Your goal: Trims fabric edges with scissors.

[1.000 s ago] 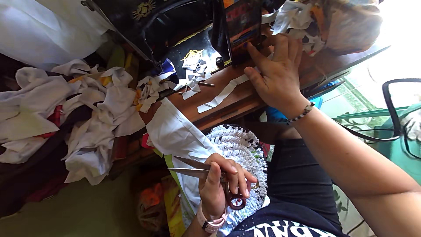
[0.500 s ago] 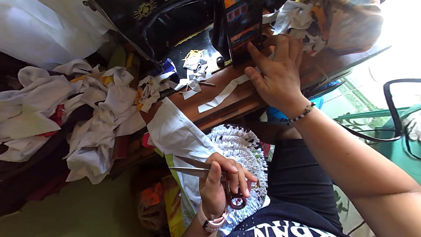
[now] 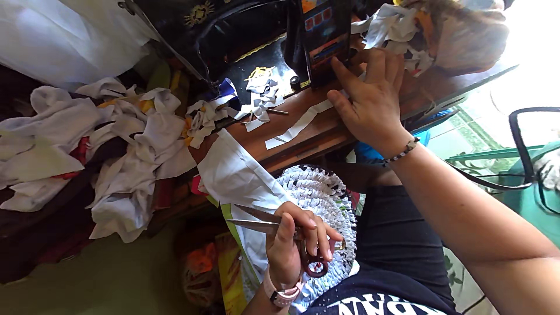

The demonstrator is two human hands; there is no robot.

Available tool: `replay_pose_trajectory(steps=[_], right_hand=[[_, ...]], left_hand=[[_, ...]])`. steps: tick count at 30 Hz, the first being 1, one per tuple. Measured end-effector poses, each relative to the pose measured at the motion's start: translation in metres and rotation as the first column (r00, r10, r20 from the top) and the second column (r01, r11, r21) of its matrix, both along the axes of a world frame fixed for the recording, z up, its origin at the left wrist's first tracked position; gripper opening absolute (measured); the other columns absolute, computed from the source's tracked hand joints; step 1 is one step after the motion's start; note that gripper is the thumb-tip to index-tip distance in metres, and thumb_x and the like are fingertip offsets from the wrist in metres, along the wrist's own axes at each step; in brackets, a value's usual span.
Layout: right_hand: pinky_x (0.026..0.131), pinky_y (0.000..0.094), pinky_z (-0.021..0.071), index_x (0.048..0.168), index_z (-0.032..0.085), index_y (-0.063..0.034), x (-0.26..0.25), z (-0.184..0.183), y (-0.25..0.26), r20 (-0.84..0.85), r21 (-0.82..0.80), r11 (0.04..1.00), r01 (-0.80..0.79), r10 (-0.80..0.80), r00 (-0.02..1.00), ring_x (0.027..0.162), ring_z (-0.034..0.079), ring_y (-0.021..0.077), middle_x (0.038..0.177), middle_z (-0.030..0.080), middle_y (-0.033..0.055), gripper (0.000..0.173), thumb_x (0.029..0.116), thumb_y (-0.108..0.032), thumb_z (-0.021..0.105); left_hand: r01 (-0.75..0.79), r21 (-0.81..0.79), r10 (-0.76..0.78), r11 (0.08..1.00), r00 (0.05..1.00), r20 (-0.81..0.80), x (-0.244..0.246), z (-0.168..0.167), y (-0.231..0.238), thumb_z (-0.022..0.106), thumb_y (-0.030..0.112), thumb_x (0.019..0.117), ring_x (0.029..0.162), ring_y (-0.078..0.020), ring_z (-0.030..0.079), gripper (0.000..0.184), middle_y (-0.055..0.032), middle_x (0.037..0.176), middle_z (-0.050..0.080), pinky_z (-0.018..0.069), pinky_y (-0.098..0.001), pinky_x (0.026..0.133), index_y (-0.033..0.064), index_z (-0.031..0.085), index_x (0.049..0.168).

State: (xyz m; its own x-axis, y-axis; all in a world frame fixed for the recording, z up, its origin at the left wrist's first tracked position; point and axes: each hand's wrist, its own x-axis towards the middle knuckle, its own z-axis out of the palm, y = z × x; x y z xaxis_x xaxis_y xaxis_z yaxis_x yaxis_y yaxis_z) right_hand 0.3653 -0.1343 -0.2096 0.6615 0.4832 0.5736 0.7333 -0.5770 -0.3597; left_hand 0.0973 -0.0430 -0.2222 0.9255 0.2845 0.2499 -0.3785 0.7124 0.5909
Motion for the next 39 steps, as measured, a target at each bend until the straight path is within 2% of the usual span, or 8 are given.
replay_pose_trajectory(steps=[39], right_hand=[[0.116,0.074,0.0083,0.149,0.057,-0.0296,0.0003,0.0001,-0.0007,0.009,-0.023,1.0,0.004,-0.003,1.0,0.144,0.034,0.0444,0.147,0.049,0.02,0.059,0.1043,-0.062,0.034]], left_hand=[[0.004,0.001,-0.004,1.0,1.0,-0.002,0.0003,0.0004,0.0004,0.046,0.037,0.1087,0.067,-0.0252,0.074,0.039,-0.0104,0.066,0.067,0.0634,-0.0484,0.079,0.0023,0.063,0.1]])
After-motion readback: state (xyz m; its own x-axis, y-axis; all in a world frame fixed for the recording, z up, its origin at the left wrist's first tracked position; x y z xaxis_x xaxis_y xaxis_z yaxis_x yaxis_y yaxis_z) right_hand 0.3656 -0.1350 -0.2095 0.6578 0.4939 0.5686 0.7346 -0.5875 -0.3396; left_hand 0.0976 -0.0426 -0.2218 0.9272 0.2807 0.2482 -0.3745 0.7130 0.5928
